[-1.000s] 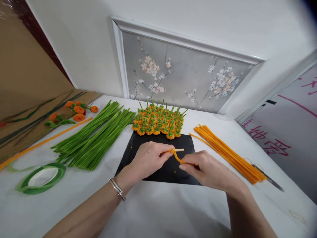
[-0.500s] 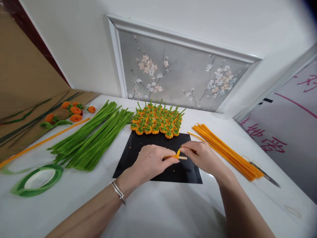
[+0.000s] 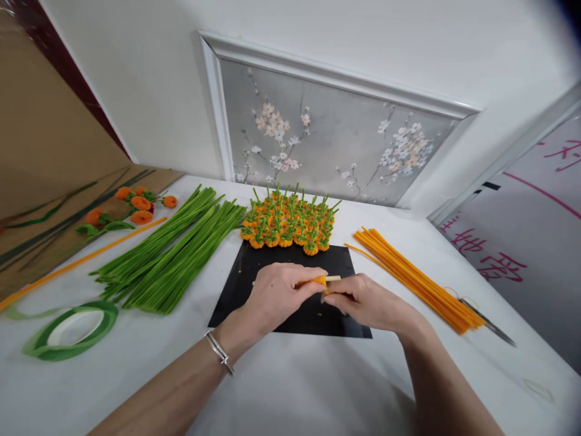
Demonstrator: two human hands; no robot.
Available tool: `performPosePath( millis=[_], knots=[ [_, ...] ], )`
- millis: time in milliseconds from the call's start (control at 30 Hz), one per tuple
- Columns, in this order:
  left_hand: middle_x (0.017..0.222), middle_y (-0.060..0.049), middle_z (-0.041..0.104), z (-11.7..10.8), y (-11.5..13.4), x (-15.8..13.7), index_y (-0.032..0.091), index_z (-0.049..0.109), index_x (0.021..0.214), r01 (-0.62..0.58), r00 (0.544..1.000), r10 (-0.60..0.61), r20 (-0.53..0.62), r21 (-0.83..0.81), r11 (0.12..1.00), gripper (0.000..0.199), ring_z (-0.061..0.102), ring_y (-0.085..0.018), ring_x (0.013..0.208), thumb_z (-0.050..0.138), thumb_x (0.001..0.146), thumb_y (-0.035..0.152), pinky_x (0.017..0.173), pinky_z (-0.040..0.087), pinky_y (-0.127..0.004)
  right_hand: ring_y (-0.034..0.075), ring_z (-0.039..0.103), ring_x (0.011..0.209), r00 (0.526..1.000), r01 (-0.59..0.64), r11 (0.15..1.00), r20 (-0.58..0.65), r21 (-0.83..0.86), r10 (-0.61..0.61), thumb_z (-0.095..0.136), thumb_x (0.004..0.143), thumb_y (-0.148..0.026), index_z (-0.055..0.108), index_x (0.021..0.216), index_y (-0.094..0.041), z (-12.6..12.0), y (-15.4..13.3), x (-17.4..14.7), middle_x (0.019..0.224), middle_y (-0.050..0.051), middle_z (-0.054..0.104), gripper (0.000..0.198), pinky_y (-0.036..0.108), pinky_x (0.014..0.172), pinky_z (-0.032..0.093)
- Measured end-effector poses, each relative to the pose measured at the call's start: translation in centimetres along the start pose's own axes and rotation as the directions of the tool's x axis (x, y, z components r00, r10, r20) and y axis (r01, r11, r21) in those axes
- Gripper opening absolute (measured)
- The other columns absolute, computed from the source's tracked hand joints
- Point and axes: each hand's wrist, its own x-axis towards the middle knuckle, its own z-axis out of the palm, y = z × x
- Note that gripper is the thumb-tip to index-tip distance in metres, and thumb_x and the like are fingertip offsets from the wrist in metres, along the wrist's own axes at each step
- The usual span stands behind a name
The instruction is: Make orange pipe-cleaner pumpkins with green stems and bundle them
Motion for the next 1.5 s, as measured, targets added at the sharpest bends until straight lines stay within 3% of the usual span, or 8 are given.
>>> performPosePath(
  millis=[267, 467, 733, 1000, 1133, 1233, 1333, 1500],
  knots=[
    [0.070, 0.007, 0.068, -0.6, -0.2, 0.3, 0.030, 0.074, 0.090, 0.069, 0.997, -0.069, -0.015, -0.016, 0.997, 0.016, 0.059, -0.010, 0.064, 0.059, 0.086, 0.028, 0.054, 0.033, -0.021, 0.012, 0.048, 0.059, 0.999, -0.023, 0.980, -0.049, -0.197, 0.014, 0.044, 0.093, -0.017, 0.053, 0.074, -0.020, -0.4, -1.7, -0.7, 0.067, -0.002, 0.057, 0.021, 0.024, 0.059, 0.034],
    [0.075, 0.006, 0.071, -0.4, -0.5, 0.1, 0.032, 0.074, 0.095, 0.012, 1.000, -0.011, -0.004, 0.108, 0.994, 0.018, 0.062, -0.012, 0.069, 0.060, 0.086, 0.025, 0.058, 0.035, -0.022, 0.015, 0.056, 0.061, 0.987, 0.032, 0.945, -0.140, -0.326, -0.082, 0.042, 0.097, -0.021, 0.058, 0.080, -0.020, -0.4, -2.7, -1.2, 0.072, 0.002, 0.062, 0.023, 0.026, 0.059, 0.039],
    [0.085, 0.007, 0.075, 0.2, -0.4, -0.1, 0.030, 0.074, 0.093, -0.065, 0.998, 0.064, 0.011, 0.123, 0.990, 0.015, 0.065, -0.014, 0.075, 0.061, 0.087, 0.035, 0.066, 0.040, -0.024, 0.013, 0.060, 0.065, 0.872, 0.023, 0.976, -0.473, -0.215, -0.124, 0.051, 0.094, -0.029, 0.065, 0.085, -0.021, -0.7, -2.1, -0.7, 0.076, 0.002, 0.066, 0.019, 0.024, 0.065, 0.044],
    [0.077, 0.003, 0.072, 0.2, 0.1, 0.0, 0.022, 0.073, 0.080, -0.115, 0.992, 0.114, 0.048, 0.020, 0.993, 0.013, 0.062, -0.011, 0.066, 0.063, 0.085, 0.027, 0.060, 0.039, -0.021, 0.014, 0.059, 0.064, 0.800, -0.029, 0.998, -0.599, -0.062, -0.014, 0.060, 0.088, -0.033, 0.066, 0.078, -0.021, 0.0, -0.4, 0.7, 0.072, 0.001, 0.067, 0.017, 0.024, 0.061, 0.042],
    [0.075, 0.002, 0.070, 0.1, 0.4, 0.1, 0.021, 0.072, 0.079, -0.110, 0.992, 0.112, 0.052, -0.043, 0.993, 0.011, 0.061, -0.011, 0.066, 0.063, 0.084, 0.022, 0.061, 0.041, -0.021, 0.012, 0.051, 0.052, 0.876, -0.118, 0.991, -0.476, -0.064, 0.074, 0.057, 0.088, -0.037, 0.061, 0.067, -0.021, 0.4, 0.5, 1.0, 0.057, -0.003, 0.058, 0.027, 0.023, 0.050, 0.034],
    [0.081, 0.002, 0.073, 0.2, 0.3, 0.0, 0.023, 0.070, 0.095, -0.025, 1.000, 0.026, 0.016, -0.033, 0.999, 0.013, 0.063, -0.013, 0.069, 0.064, 0.083, 0.023, 0.063, 0.044, -0.021, 0.011, 0.045, 0.048, 0.944, -0.137, 0.988, -0.313, -0.069, 0.109, 0.049, 0.092, -0.028, 0.055, 0.062, -0.021, 0.4, 0.6, 0.8, 0.052, -0.005, 0.051, 0.031, 0.022, 0.048, 0.030],
    [0.092, 0.002, 0.075, 0.2, -0.1, -0.1, 0.026, 0.065, 0.114, 0.063, 0.997, -0.063, -0.038, -0.012, 0.998, 0.031, 0.067, -0.015, 0.077, 0.063, 0.083, 0.024, 0.067, 0.048, -0.023, 0.010, 0.047, 0.049, 0.971, -0.100, 0.992, -0.226, -0.073, 0.081, 0.042, 0.093, -0.020, 0.052, 0.065, -0.020, 0.4, 0.4, 0.5, 0.056, -0.004, 0.053, 0.030, 0.023, 0.052, 0.033],
    [0.104, 0.002, 0.074, -0.1, -0.7, 0.1, 0.028, 0.071, 0.105, 0.057, 0.992, -0.060, -0.108, -0.034, 0.998, 0.022, 0.068, -0.016, 0.088, 0.060, 0.085, 0.027, 0.075, 0.050, -0.024, 0.013, 0.053, 0.060, 0.983, -0.033, 0.992, -0.185, -0.123, 0.010, 0.044, 0.094, -0.021, 0.059, 0.076, -0.021, 0.1, -0.4, 0.1, 0.066, -0.002, 0.060, 0.023, 0.024, 0.058, 0.037]
  ],
)
